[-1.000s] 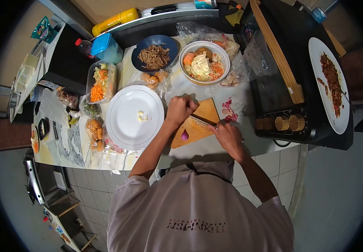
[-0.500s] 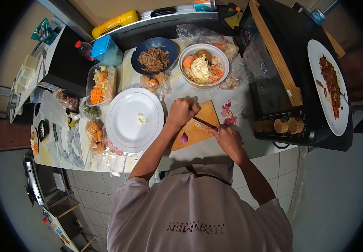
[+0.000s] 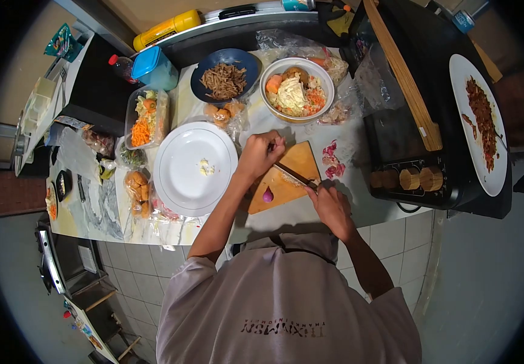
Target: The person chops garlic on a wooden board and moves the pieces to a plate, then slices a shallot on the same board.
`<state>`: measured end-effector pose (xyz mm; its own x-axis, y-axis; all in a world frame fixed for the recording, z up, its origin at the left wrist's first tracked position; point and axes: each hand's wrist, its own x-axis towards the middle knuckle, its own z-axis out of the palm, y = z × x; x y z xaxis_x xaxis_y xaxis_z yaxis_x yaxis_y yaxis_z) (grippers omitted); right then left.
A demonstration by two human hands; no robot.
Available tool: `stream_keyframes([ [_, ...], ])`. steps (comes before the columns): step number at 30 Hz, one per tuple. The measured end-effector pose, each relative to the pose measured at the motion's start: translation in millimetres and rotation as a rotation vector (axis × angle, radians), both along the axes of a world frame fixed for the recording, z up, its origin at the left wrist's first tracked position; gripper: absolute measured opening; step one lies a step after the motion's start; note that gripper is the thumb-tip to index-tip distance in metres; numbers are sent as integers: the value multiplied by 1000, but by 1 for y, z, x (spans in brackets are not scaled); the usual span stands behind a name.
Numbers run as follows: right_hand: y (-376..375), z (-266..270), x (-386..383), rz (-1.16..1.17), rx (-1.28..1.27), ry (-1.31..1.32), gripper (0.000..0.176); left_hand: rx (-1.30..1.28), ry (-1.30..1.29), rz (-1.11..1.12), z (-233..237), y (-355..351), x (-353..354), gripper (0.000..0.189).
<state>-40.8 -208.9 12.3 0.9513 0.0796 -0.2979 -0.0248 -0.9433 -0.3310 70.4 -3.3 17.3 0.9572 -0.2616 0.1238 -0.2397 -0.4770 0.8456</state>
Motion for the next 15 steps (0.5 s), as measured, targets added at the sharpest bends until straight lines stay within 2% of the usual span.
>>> stream_keyframes([
  [5, 8, 23, 8, 24, -48, -1, 53, 23, -51, -76, -23, 0, 13, 13],
  [7, 10, 25, 9, 42, -45, -13, 52, 61, -171, -127, -31, -5, 12, 13],
  [10, 10, 23, 6, 27, -57, 21, 50, 85, -16, -74, -24, -9, 6, 14],
  [15, 12, 32, 0, -15, -17, 26, 46, 101, -106, -112, -38, -7, 6, 15],
])
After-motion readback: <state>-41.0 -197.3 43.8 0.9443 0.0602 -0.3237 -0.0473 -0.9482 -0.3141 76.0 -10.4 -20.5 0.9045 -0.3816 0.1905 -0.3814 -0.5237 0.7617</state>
